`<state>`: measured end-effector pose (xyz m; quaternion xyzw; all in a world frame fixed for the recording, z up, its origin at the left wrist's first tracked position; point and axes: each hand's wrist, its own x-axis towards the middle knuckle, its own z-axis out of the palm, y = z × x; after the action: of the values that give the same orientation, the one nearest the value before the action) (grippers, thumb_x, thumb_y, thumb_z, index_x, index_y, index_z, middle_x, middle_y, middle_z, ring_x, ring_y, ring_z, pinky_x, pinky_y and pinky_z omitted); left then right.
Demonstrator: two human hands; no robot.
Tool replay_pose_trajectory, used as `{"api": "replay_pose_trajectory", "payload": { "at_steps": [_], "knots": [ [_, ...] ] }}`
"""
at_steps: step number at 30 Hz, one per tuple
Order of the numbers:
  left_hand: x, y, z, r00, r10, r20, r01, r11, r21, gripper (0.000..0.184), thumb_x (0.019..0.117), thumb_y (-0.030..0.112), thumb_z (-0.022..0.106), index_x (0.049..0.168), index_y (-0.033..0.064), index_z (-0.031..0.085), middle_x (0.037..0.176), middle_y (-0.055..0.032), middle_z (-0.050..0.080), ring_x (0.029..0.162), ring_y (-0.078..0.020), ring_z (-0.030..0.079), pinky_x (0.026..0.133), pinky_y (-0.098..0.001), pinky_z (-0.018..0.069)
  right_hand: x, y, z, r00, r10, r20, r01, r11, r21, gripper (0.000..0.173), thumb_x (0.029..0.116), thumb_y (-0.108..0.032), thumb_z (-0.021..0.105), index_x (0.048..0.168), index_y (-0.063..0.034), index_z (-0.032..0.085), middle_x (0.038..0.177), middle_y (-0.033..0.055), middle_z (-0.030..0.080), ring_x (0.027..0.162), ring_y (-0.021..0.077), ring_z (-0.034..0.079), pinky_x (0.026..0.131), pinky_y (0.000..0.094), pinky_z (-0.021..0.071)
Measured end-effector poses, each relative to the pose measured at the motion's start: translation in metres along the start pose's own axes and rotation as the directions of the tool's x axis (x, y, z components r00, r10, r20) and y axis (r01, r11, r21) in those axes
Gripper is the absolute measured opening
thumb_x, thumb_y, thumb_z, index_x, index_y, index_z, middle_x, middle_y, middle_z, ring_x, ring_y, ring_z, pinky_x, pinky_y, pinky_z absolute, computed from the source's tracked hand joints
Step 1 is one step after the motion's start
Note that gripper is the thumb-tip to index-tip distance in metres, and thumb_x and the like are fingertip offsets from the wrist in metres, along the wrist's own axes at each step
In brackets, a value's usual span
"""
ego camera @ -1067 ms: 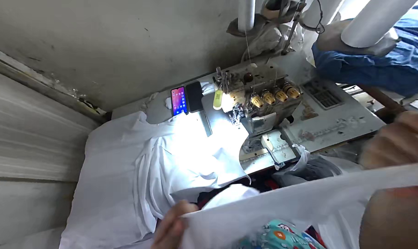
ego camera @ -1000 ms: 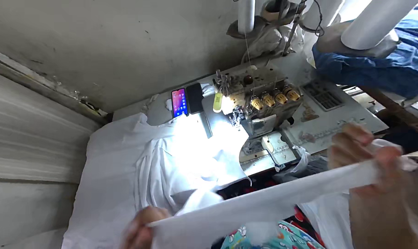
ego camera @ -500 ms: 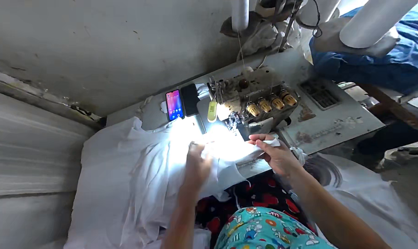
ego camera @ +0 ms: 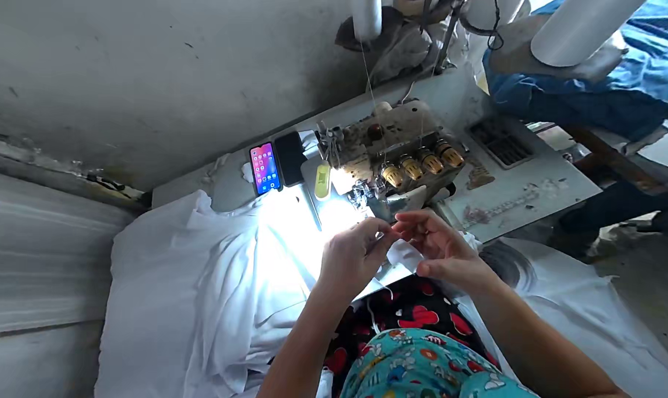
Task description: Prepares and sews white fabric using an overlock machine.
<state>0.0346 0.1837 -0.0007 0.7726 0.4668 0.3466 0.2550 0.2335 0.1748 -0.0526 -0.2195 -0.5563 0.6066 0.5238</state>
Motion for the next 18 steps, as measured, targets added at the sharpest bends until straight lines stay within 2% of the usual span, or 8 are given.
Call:
{"api": "replay_pose_trajectory", "payload": {
  "at_steps": [2, 4, 7, 9, 12, 14, 16, 18],
  "knots": [
    [-0.001, 0.003, -0.002, 1.000, 0.001, -0.006, -0.001, 1.000, 0.011, 0.026, 0.0993, 0.033, 0.064, 0.096, 0.0087, 0.073, 0.060, 0.0072, 0.050, 0.051, -0.0002, 0.039, 0.051, -0.0182, 0.0350, -0.002, 0.002, 0.000, 0.999, -0.013, 0.030, 0.015, 0.997, -0.074, 0.078, 0.0823, -0.040, 0.082, 0.141, -0.0030, 0.047, 0.127, -0.0067, 0.064, 0.116, 0.0033, 0.060, 0.099, 0.0242, 0.0519],
    [-0.004, 0.004, -0.004, 1.000, 0.018, -0.021, -0.018, 1.000, 0.008, 0.026, 0.0992, 0.033, 0.064, 0.096, 0.0093, 0.073, 0.060, 0.0082, 0.049, 0.051, 0.0014, 0.038, 0.050, -0.0165, 0.0342, -0.004, 0.002, 0.001, 0.999, 0.018, 0.028, -0.013, 0.990, -0.141, 0.073, 0.0822, -0.033, 0.083, 0.139, -0.0017, 0.049, 0.123, -0.0067, 0.066, 0.114, 0.0016, 0.061, 0.097, 0.0227, 0.0531],
    [-0.009, 0.005, -0.009, 0.999, 0.029, -0.040, -0.029, 1.000, 0.002, 0.026, 0.0988, 0.032, 0.064, 0.094, 0.0083, 0.073, 0.059, 0.0081, 0.049, 0.050, 0.0025, 0.038, 0.050, -0.0152, 0.0334, -0.006, 0.002, 0.005, 0.995, 0.098, -0.028, -0.100, 0.989, -0.110, 0.039, 0.0878, -0.014, 0.076, 0.123, -0.0059, 0.061, 0.110, -0.0089, 0.069, 0.100, -0.0002, 0.066, 0.089, 0.0209, 0.0569],
    [-0.015, 0.003, -0.014, 0.998, 0.022, -0.058, -0.022, 1.000, 0.007, 0.026, 0.0984, 0.032, 0.065, 0.094, 0.0079, 0.074, 0.058, 0.0086, 0.048, 0.049, 0.0035, 0.037, 0.049, -0.0144, 0.0322, -0.007, 0.004, 0.005, 0.991, 0.119, -0.060, -0.119, 0.993, -0.010, 0.019, 0.0908, -0.009, 0.072, 0.108, -0.0131, 0.066, 0.099, -0.0118, 0.071, 0.088, -0.0016, 0.068, 0.079, 0.0191, 0.0582],
    [-0.027, -0.013, -0.021, 0.999, -0.041, -0.035, 0.042, 0.999, 0.030, 0.028, 0.0986, 0.034, 0.064, 0.092, 0.0081, 0.074, 0.056, 0.0092, 0.046, 0.049, 0.0039, 0.036, 0.048, -0.0143, 0.0315, -0.008, 0.012, -0.002, 0.994, 0.107, -0.030, -0.103, 0.988, 0.115, 0.015, 0.0881, -0.011, 0.077, 0.098, -0.0208, 0.069, 0.091, -0.0125, 0.072, 0.080, -0.0033, 0.067, 0.074, 0.0164, 0.0573],
    [-0.029, -0.029, -0.018, 0.997, -0.076, -0.025, 0.078, 0.992, 0.096, 0.028, 0.1000, 0.030, 0.061, 0.094, 0.0066, 0.075, 0.066, 0.0034, 0.060, 0.058, 0.0005, 0.051, 0.057, -0.0170, 0.0432, -0.008, 0.017, -0.002, 0.993, 0.116, -0.023, -0.112, 0.984, 0.138, 0.017, 0.0853, -0.009, 0.079, 0.095, -0.0204, 0.071, 0.090, -0.0114, 0.073, 0.078, -0.0028, 0.067, 0.073, 0.0163, 0.0573],
    [-0.025, -0.047, -0.008, 0.993, -0.062, -0.096, 0.080, 0.978, 0.194, 0.026, 0.1027, 0.023, 0.057, 0.100, 0.0043, 0.075, 0.089, -0.0059, 0.073, 0.082, -0.0111, 0.068, 0.079, -0.0289, 0.0565, -0.008, 0.022, 0.002, 0.994, 0.111, -0.011, -0.109, 0.987, 0.121, 0.011, 0.0874, -0.012, 0.078, 0.096, -0.0182, 0.074, 0.091, -0.0107, 0.074, 0.080, -0.0024, 0.068, 0.074, 0.0169, 0.0575],
    [-0.017, -0.058, 0.008, 0.977, -0.068, -0.200, 0.125, 0.949, 0.289, 0.024, 0.1005, 0.016, 0.057, 0.106, 0.0010, 0.075, 0.104, -0.0151, 0.074, 0.102, -0.0300, 0.070, 0.095, -0.0496, 0.0537, -0.009, 0.025, 0.007, 0.994, 0.107, -0.002, -0.107, 0.992, 0.069, 0.007, 0.0920, -0.013, 0.074, 0.099, -0.0134, 0.075, 0.098, -0.0078, 0.074, 0.086, -0.0003, 0.069, 0.078, 0.0192, 0.0582]
  ]
}}
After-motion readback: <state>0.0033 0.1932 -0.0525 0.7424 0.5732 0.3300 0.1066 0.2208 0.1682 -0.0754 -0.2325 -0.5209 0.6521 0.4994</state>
